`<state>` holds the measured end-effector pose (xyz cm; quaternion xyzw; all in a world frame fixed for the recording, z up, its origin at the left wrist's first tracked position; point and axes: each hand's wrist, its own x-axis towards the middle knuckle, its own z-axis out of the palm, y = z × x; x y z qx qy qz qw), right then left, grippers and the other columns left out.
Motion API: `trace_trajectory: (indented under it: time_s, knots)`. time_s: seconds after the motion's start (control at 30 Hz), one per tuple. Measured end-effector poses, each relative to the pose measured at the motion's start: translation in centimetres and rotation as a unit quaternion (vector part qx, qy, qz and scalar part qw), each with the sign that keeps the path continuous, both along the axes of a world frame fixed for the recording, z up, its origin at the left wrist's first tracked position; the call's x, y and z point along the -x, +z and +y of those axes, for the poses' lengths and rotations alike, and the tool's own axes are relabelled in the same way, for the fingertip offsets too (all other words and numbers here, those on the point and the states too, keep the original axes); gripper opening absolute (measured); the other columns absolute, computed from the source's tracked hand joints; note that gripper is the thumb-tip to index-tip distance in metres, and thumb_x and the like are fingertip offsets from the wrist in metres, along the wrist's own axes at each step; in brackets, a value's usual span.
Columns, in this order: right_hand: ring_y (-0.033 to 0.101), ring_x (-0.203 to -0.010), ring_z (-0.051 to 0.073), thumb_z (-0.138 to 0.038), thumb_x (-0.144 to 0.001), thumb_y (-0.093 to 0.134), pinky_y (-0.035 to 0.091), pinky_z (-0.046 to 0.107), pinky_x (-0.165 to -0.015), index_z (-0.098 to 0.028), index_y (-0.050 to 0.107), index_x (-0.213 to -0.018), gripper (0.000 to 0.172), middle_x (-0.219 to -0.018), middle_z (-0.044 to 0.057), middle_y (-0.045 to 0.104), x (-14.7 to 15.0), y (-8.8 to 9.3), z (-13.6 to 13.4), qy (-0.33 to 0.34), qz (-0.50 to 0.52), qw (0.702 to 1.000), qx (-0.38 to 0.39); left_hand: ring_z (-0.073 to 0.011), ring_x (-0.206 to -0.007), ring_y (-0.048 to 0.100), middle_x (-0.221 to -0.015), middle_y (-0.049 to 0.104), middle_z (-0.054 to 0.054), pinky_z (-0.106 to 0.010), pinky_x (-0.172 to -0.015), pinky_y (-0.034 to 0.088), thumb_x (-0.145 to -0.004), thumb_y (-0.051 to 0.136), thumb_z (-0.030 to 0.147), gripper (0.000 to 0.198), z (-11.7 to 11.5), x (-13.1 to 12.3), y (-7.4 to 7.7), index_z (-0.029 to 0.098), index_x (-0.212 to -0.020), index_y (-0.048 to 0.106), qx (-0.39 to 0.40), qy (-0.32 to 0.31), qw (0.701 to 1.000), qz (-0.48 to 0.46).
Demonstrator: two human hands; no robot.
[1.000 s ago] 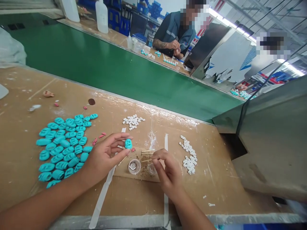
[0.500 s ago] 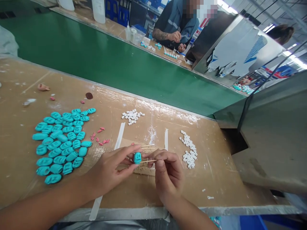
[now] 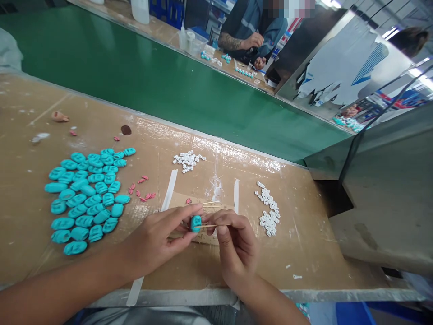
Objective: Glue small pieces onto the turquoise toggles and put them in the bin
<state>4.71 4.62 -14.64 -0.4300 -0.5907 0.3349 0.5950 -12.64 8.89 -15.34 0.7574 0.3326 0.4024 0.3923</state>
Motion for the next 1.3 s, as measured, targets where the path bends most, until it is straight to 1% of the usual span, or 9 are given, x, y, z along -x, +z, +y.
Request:
trace_trajectory:
  time_s: [0.33,0.5,0.6,0.67,0.77,0.87,0.93,1.07,1.3]
  knots:
    - [0.059,-0.078,0.015,-0.015,-0.099,0.045,0.052,0.031,-0.07,-0.023,0.058,-0.099,0.015,-0.082,0.002,0.059,-0.2,0.2,0.0,0.017,-0.026,0.999,-0.01,-0.0108,-0.077,0.075,-0.101,0.076,-0.001,-0.016,-0.075,0.061,-0.088,0.061,0.009,0.042,0.0,0.1,0.2,0.025,-0.126,0.056,-0.023,-0.008,1.0,0.004]
    - [0.062,-0.082,0.017,-0.013,-0.098,0.045,0.054,0.034,-0.072,-0.024,0.059,-0.1,0.018,-0.083,0.003,0.06,-0.3,0.0,-0.1,0.015,-0.015,1.0,-0.004,-0.0124,-0.078,0.076,-0.103,0.076,-0.002,-0.018,-0.074,0.062,-0.089,0.061,0.011,0.041,0.0,0.2,0.1,0.024,-0.127,0.055,-0.033,-0.011,0.999,0.004]
    - [0.064,-0.086,0.019,-0.012,-0.097,0.044,0.055,0.039,-0.075,-0.024,0.059,-0.104,0.021,-0.082,0.003,0.058,-0.7,0.0,-0.2,0.007,-0.006,1.0,-0.026,-0.0131,-0.078,0.076,-0.104,0.076,-0.002,-0.018,-0.075,0.062,-0.089,0.062,0.012,0.039,0.0,0.1,0.2,0.024,-0.126,0.056,-0.042,0.0,0.999,0.013]
    - [0.064,-0.087,0.02,-0.012,-0.097,0.044,0.056,0.041,-0.076,-0.026,0.058,-0.11,0.023,-0.084,0.003,0.058,-1.1,0.3,-0.3,0.003,-0.044,0.997,-0.059,-0.0137,-0.078,0.076,-0.106,0.076,-0.004,-0.019,-0.074,0.063,-0.09,0.061,0.015,0.035,0.1,0.0,0.4,0.024,-0.124,0.057,-0.047,0.013,0.999,0.022]
    - [0.061,-0.081,0.018,-0.01,-0.095,0.044,0.057,0.043,-0.076,-0.023,0.056,-0.114,0.026,-0.088,0.005,0.06,-1.6,1.1,-0.2,-0.005,-0.178,0.97,-0.164,-0.0145,-0.076,0.077,-0.106,0.076,-0.004,-0.02,-0.071,0.064,-0.092,0.061,0.018,0.035,0.1,0.0,0.5,0.025,-0.126,0.055,-0.077,0.039,0.996,0.037]
    - [0.06,-0.076,0.017,-0.006,-0.091,0.046,0.057,0.042,-0.072,-0.015,0.06,-0.098,0.018,-0.085,0.008,0.063,-1.4,1.8,-0.1,-0.042,-0.308,0.908,-0.28,-0.0133,-0.07,0.076,-0.102,0.077,-0.004,-0.02,-0.07,0.064,-0.095,0.058,0.019,0.035,0.2,0.2,0.4,0.023,-0.13,0.052,-0.149,0.056,0.986,0.05]
    - [0.06,-0.075,0.017,-0.005,-0.089,0.049,0.055,0.04,-0.072,-0.013,0.061,-0.085,0.015,-0.081,0.007,0.064,-1.0,1.9,-0.1,-0.076,-0.351,0.877,-0.319,-0.0141,-0.071,0.076,-0.101,0.077,-0.007,-0.021,-0.074,0.063,-0.096,0.056,0.018,0.035,0.1,0.4,0.1,0.019,-0.131,0.051,-0.19,0.058,0.978,0.063]
    - [0.059,-0.074,0.014,-0.007,-0.084,0.057,0.051,0.039,-0.077,-0.019,0.06,-0.076,0.015,-0.08,0.003,0.064,-0.5,1.7,-0.4,-0.11,-0.386,0.854,-0.332,-0.0161,-0.08,0.077,-0.099,0.078,-0.008,-0.023,-0.082,0.062,-0.094,0.059,0.015,0.039,-0.1,0.9,-0.3,0.014,-0.132,0.05,-0.247,0.06,0.962,0.102]
    - [0.06,-0.078,0.016,-0.008,-0.078,0.063,0.049,0.042,-0.081,-0.022,0.06,-0.076,0.015,-0.082,0.001,0.066,-0.8,1.3,-0.8,-0.096,-0.413,0.843,-0.33,-0.0151,-0.095,0.074,-0.101,0.078,-0.011,-0.021,-0.095,0.055,-0.09,0.068,0.013,0.038,-0.2,1.0,-0.1,0.006,-0.125,0.056,-0.346,0.069,0.925,0.141]
